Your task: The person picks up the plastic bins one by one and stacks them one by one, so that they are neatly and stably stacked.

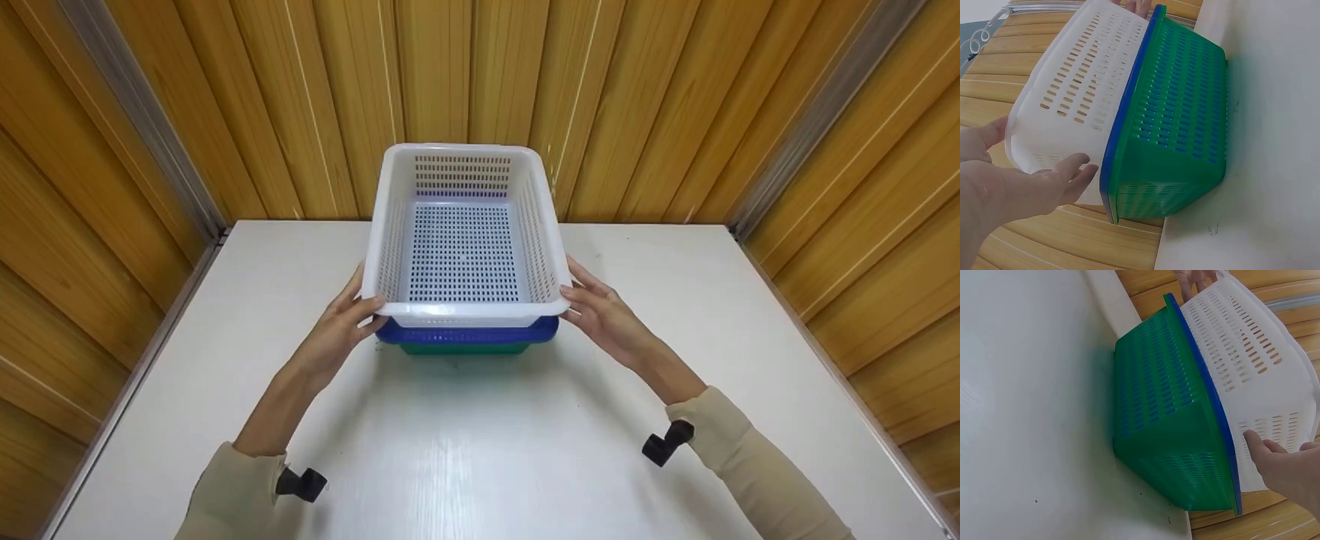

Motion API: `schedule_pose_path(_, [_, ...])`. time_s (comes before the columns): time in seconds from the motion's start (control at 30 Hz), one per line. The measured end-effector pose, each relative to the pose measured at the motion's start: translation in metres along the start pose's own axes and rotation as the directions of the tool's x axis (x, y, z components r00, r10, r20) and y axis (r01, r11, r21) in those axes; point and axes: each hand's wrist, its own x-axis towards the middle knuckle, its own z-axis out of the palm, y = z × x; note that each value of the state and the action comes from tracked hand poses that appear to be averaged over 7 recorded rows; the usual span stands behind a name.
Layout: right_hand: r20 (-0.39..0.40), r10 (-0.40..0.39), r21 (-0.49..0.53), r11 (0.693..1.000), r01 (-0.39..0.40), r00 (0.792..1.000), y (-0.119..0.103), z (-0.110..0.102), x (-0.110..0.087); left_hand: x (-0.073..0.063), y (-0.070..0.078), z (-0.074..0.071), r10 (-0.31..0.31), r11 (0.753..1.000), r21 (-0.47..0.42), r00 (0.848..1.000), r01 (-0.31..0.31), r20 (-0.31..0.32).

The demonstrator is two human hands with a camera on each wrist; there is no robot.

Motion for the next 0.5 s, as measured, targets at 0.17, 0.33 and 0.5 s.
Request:
schedule_pose_path(0.17, [-0.002,-0.013,-0.084,0.996,0.012,1.000,0.0000,-0.0023,-0.0001,-0.0003,-0.0031,0.0014,0.019,1.000,0.010,1.000,-0.018,-0.014])
schedule_pose_path(0.33, [-0.012,-0.041,-0.165,0.985,0.039,0.999,-0.0026,-0.0027,0.0004,-0.0009,-0.0021,0.0017,0.041,0.998,0.056,0.998,-0.038,-0.053])
schedule_pose_path(0.5, [-0.010,-0.060,-0.195,0.979,0.057,0.998,-0.0043,-0.0014,0.0006,-0.0003,-0.0026,-0.0005,0.104,0.987,0.127,0.991,-0.093,-0.083])
